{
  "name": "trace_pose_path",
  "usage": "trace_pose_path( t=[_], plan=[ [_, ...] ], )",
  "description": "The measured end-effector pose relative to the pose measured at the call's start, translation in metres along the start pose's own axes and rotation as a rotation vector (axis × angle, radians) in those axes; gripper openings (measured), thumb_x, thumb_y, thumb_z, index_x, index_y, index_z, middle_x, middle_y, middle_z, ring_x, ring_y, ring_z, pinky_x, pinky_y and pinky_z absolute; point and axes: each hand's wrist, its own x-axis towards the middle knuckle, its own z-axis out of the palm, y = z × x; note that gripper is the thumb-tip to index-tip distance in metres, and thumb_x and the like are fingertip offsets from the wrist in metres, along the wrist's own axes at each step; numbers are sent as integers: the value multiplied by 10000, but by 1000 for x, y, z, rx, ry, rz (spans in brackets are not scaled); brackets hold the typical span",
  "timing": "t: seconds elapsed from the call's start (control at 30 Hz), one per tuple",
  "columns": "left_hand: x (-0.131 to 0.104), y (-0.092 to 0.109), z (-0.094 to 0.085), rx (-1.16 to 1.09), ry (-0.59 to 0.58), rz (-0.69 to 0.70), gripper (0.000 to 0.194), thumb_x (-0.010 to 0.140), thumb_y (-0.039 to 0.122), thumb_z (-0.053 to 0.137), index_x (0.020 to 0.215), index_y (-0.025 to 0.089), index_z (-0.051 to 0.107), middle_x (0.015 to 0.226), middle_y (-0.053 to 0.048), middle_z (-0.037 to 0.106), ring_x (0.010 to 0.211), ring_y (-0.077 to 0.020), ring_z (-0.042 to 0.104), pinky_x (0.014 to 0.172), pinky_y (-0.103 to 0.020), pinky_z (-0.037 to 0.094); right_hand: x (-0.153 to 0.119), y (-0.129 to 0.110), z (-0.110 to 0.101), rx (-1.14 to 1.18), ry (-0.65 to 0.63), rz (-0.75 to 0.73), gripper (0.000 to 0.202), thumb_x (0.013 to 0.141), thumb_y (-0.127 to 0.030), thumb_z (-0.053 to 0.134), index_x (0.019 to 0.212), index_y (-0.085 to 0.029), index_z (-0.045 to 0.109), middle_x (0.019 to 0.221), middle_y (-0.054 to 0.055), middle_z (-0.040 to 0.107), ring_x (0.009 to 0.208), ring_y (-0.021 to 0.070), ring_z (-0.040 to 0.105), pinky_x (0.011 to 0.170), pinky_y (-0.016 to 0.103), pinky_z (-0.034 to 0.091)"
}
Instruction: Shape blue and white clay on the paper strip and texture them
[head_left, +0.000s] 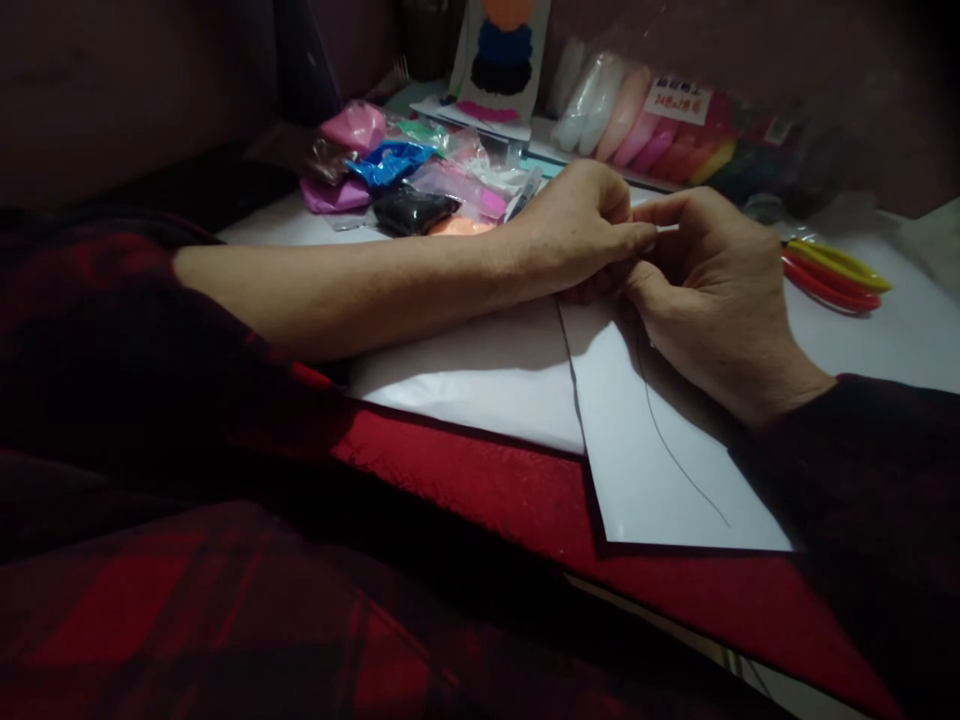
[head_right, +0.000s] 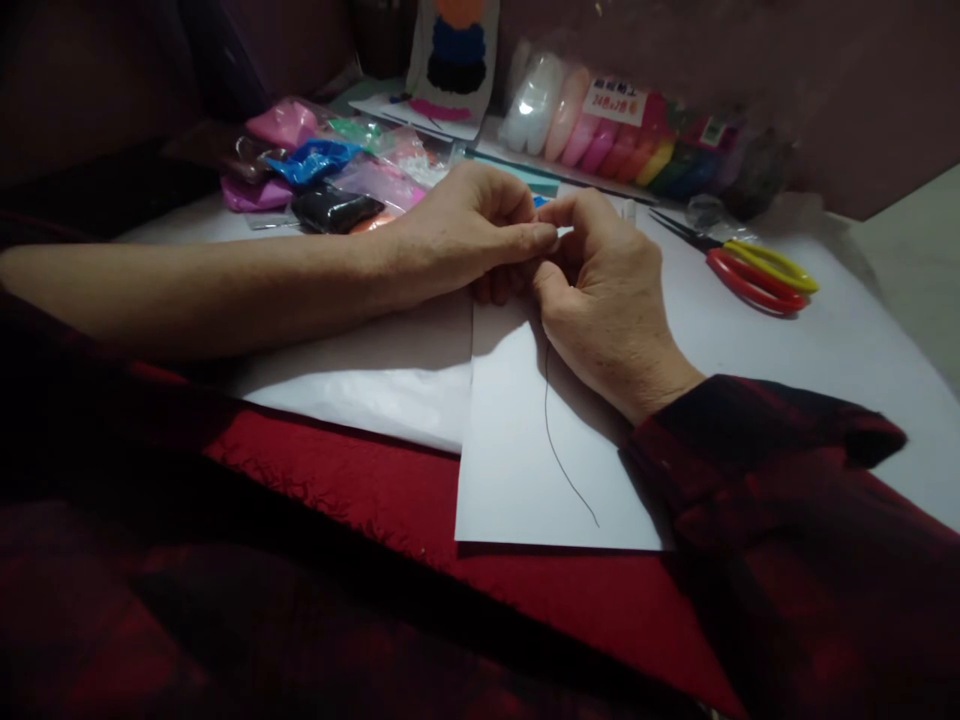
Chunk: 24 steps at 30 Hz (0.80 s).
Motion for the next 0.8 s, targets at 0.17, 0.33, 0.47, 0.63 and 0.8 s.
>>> trace_pose_path(
  t=[0.17, 0.33, 0.47, 0.63, 0.8],
  plan=[
    [2, -3, -1, -2, -11, 25, 272, 928, 120, 508, 661, 145, 464, 558, 7, 525, 426, -45, 491, 411, -154, 374, -1, 2, 0, -58, 8, -64, 281, 813, -50, 586, 1016, -243, 606, 827, 12, 682, 735, 187, 674, 697, 362, 546],
    [5, -3, 1, -10, -12, 15, 312, 936, 117, 503, 628, 143, 457, 521, 13, 514, 399, -49, 482, 386, -153, 371, 0, 5, 1, -74, 10, -85, 237, 837, -95, 596, 989, -277, 592, 803, -24, 659, 735, 185, 682, 688, 357, 567],
    [5, -2, 2, -27, -3, 1, 312, 930, 106, 509, 625, 146, 459, 506, 18, 508, 396, -58, 482, 374, -156, 372, 1, 5, 2, -74, 29, -120, 232, 822, -90, 606, 964, -273, 597, 756, -33, 634, 702, 184, 681, 637, 347, 572],
    [3, 0, 1, -39, -3, -7, 318, 927, 95, 510, 617, 148, 460, 494, 21, 504, 394, -62, 482, 364, -159, 366, 1, 6, 1, -73, 23, -126, 260, 823, -93, 614, 974, -304, 604, 771, -34, 650, 699, 175, 670, 664, 357, 588],
    [4, 0, 1, -25, 5, -4, 328, 923, 90, 513, 605, 151, 455, 487, 21, 505, 386, -60, 479, 362, -161, 367, 1, 3, 1, -69, 24, -115, 286, 795, -32, 583, 987, -242, 612, 756, -18, 637, 686, 178, 661, 653, 373, 571]
  ],
)
